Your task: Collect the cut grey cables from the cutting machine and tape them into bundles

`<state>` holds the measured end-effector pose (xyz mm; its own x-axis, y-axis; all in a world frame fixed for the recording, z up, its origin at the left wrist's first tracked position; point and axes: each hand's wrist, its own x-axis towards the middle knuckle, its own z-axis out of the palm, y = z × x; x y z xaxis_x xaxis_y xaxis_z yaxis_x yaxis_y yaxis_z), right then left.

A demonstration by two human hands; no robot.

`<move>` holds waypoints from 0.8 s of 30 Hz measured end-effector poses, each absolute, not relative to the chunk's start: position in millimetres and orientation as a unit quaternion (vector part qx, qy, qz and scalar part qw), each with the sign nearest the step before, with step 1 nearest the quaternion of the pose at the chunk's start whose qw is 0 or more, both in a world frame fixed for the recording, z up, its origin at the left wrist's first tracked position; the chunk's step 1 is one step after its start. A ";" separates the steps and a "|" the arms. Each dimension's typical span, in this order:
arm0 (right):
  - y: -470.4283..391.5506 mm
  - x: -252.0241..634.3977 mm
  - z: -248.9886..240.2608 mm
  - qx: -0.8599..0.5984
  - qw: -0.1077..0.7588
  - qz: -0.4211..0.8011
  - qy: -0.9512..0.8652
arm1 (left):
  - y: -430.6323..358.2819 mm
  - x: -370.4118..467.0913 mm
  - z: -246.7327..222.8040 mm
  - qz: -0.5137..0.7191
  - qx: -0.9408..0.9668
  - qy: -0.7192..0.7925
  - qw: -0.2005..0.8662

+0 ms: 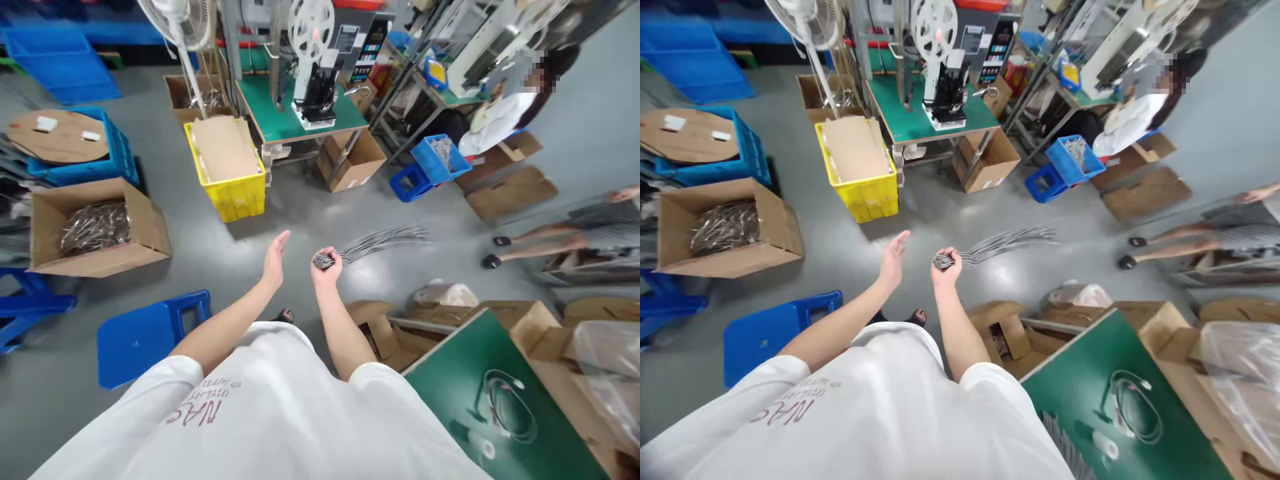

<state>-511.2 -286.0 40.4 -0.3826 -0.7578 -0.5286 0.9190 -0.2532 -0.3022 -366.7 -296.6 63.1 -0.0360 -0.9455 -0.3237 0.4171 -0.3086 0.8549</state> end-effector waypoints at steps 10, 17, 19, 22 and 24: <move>-270.4 -516.8 14.5 0.275 0.645 -0.675 0.230 | -194.7 -186.7 4.9 -0.525 0.698 -0.188 0.450; -268.2 -487.3 -0.6 0.253 0.724 -0.574 0.287 | -213.9 -192.2 1.2 -0.527 0.701 -0.163 0.452; -281.4 -504.6 -0.6 0.241 0.699 -0.603 0.300 | -230.8 -212.5 4.9 -0.547 0.677 -0.172 0.461; -310.4 -547.4 16.2 0.224 0.628 -0.677 0.311 | -252.2 -244.6 16.8 -0.587 0.627 -0.184 0.478; -328.6 -571.5 39.9 0.206 0.594 -0.722 0.288 | -262.1 -261.5 28.1 -0.612 0.590 -0.187 0.492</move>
<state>-571.5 -328.6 39.9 -0.2098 -0.7387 -0.6405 0.9768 -0.1289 -0.1712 -261.5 -262.1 28.1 0.1803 -0.8223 -0.5398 0.3818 -0.4472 0.8089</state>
